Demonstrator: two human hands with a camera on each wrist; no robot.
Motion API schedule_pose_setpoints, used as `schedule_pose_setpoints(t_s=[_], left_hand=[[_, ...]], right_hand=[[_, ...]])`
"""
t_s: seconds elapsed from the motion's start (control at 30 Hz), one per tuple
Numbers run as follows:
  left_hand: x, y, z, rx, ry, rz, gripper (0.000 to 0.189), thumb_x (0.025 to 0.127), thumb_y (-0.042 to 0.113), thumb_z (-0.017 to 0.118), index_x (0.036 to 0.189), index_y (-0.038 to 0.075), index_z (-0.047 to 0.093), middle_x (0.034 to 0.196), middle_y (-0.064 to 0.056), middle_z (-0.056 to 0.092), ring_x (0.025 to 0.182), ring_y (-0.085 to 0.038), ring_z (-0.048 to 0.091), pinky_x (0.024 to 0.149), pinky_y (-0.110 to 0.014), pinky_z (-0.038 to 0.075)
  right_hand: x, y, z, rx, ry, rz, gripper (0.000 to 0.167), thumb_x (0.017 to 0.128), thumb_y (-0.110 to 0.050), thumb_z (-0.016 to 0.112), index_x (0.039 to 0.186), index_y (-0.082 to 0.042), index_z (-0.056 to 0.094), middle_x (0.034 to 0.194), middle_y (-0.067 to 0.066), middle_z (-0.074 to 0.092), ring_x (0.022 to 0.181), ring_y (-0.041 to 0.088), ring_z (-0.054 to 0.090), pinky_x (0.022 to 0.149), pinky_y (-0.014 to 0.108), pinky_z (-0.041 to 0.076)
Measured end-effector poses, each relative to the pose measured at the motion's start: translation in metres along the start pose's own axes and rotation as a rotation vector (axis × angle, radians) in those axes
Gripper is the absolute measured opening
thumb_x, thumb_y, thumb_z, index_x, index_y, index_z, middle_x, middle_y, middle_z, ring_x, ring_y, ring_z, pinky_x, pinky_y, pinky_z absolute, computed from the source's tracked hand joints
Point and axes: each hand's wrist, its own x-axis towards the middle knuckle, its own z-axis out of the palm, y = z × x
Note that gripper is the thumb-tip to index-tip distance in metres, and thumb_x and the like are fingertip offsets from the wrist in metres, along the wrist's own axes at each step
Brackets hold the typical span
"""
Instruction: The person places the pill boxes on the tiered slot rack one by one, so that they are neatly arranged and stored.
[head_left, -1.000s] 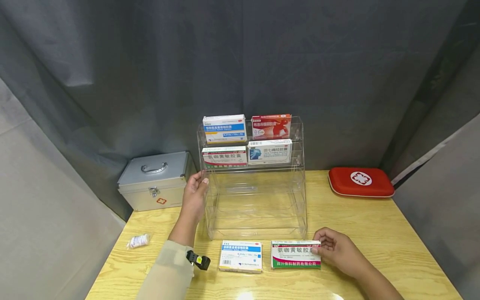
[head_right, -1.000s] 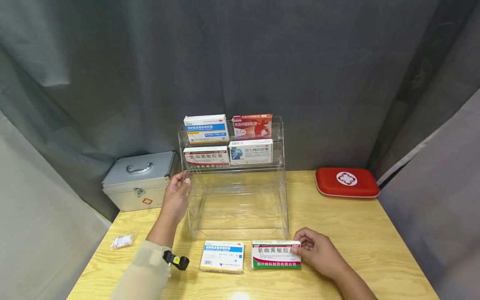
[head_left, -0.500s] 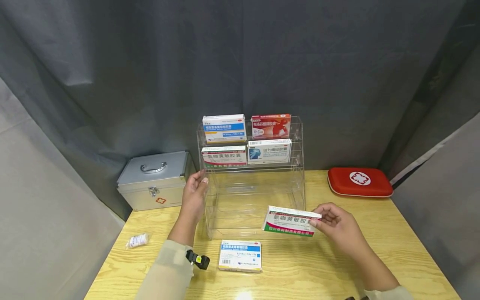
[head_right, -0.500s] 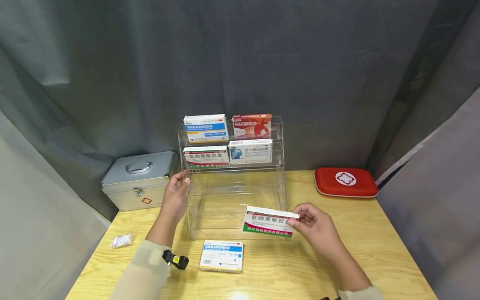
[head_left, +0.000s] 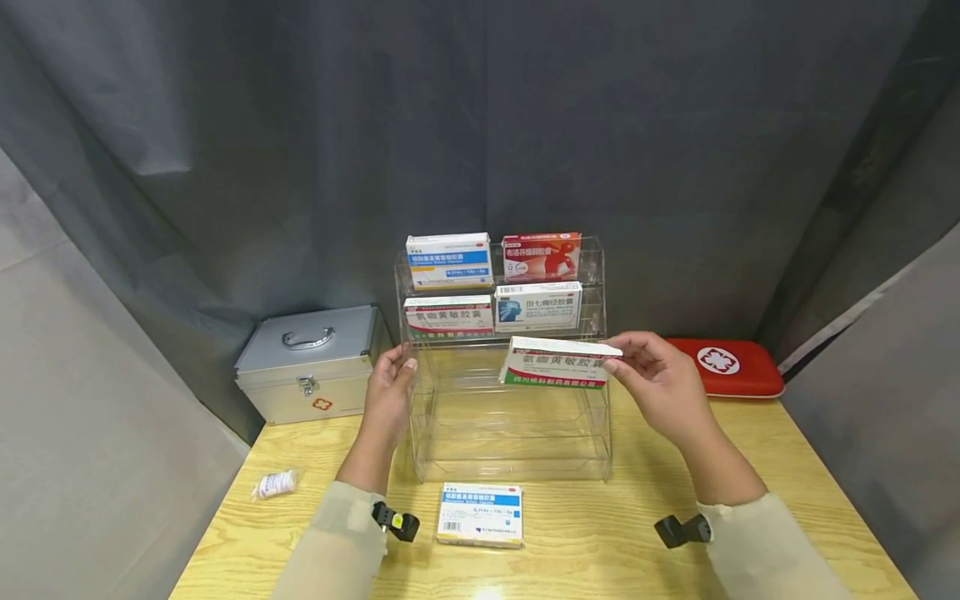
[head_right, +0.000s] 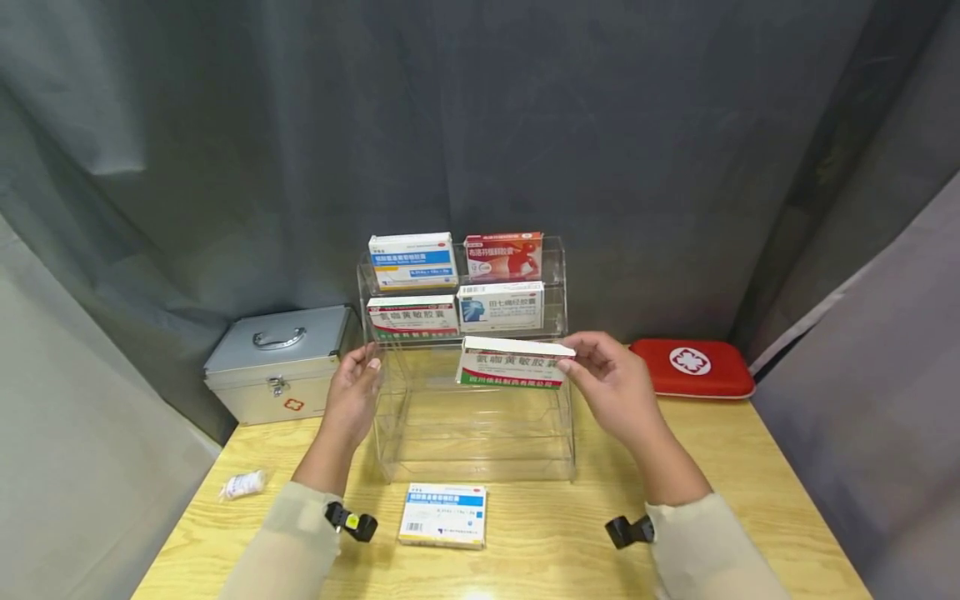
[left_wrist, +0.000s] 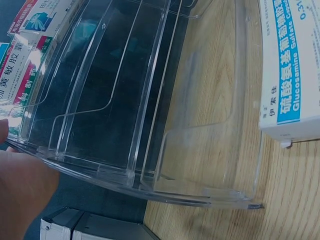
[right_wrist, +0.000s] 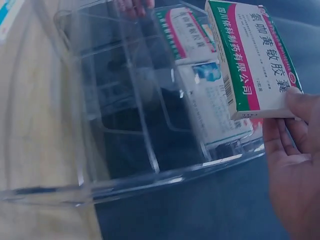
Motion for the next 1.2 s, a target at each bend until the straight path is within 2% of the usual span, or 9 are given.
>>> schedule_pose_setpoints(t_s=[0.23,0.37,0.5,0.57,0.63,0.9,1.2], left_hand=[[-0.001,-0.001,-0.002,-0.007,0.009,-0.009,0.042,0.115,0.011,0.052,0.154,-0.001,0.042,0.172,-0.015,0.04,0.163,-0.033,0.034,0.138,-0.051,0.026],[0.0,0.0,-0.002,-0.016,0.021,-0.008,0.042,0.115,0.011,0.053,0.154,-0.001,0.043,0.171,-0.017,0.042,0.162,-0.034,0.036,0.137,-0.052,0.028],[-0.002,-0.001,-0.002,0.005,0.026,-0.013,0.042,0.115,0.011,0.053,0.154,0.0,0.043,0.172,-0.015,0.041,0.163,-0.034,0.035,0.137,-0.052,0.028],[-0.002,0.0,-0.002,0.008,0.027,-0.011,0.041,0.115,0.011,0.053,0.154,0.0,0.043,0.172,-0.015,0.041,0.163,-0.033,0.035,0.137,-0.052,0.028],[-0.003,0.0,-0.002,0.002,0.022,-0.002,0.042,0.115,0.011,0.053,0.154,-0.001,0.043,0.171,-0.016,0.042,0.163,-0.034,0.036,0.137,-0.052,0.028],[-0.001,0.002,0.002,-0.01,0.016,0.013,0.042,0.115,0.01,0.053,0.154,-0.001,0.043,0.17,-0.017,0.042,0.162,-0.034,0.036,0.137,-0.051,0.028],[0.0,0.002,0.004,-0.048,0.039,-0.004,0.039,0.114,0.006,0.052,0.152,0.0,0.045,0.165,-0.016,0.047,0.156,-0.03,0.043,0.135,-0.046,0.033]], right_hand=[[0.025,-0.011,0.022,0.017,0.026,-0.015,0.026,0.1,-0.002,0.078,0.126,-0.002,0.073,0.117,0.014,0.078,0.101,-0.003,0.071,0.087,0.008,0.059],[0.038,-0.009,0.044,-0.044,0.039,-0.033,0.028,0.099,-0.003,0.08,0.126,-0.003,0.075,0.123,0.015,0.077,0.108,0.011,0.075,0.091,0.008,0.058],[0.043,-0.01,0.068,-0.133,0.018,-0.043,0.027,0.101,-0.006,0.079,0.128,-0.005,0.075,0.124,0.013,0.076,0.113,0.027,0.076,0.097,0.028,0.065],[0.044,-0.011,0.08,-0.166,-0.006,-0.041,0.026,0.103,-0.008,0.076,0.129,-0.005,0.074,0.126,0.012,0.075,0.115,0.029,0.076,0.1,0.04,0.066],[0.044,-0.012,0.091,-0.195,-0.027,-0.027,0.025,0.105,-0.01,0.074,0.13,-0.007,0.073,0.127,0.011,0.075,0.115,0.03,0.076,0.1,0.046,0.066],[0.047,-0.007,0.126,-0.213,-0.055,0.008,0.022,0.103,-0.006,0.075,0.125,-0.003,0.074,0.133,0.013,0.074,0.117,0.031,0.076,0.102,0.042,0.065],[0.051,-0.001,0.148,-0.254,-0.044,-0.002,0.022,0.1,-0.004,0.078,0.121,-0.005,0.077,0.127,0.011,0.075,0.113,0.028,0.077,0.098,0.037,0.066]])
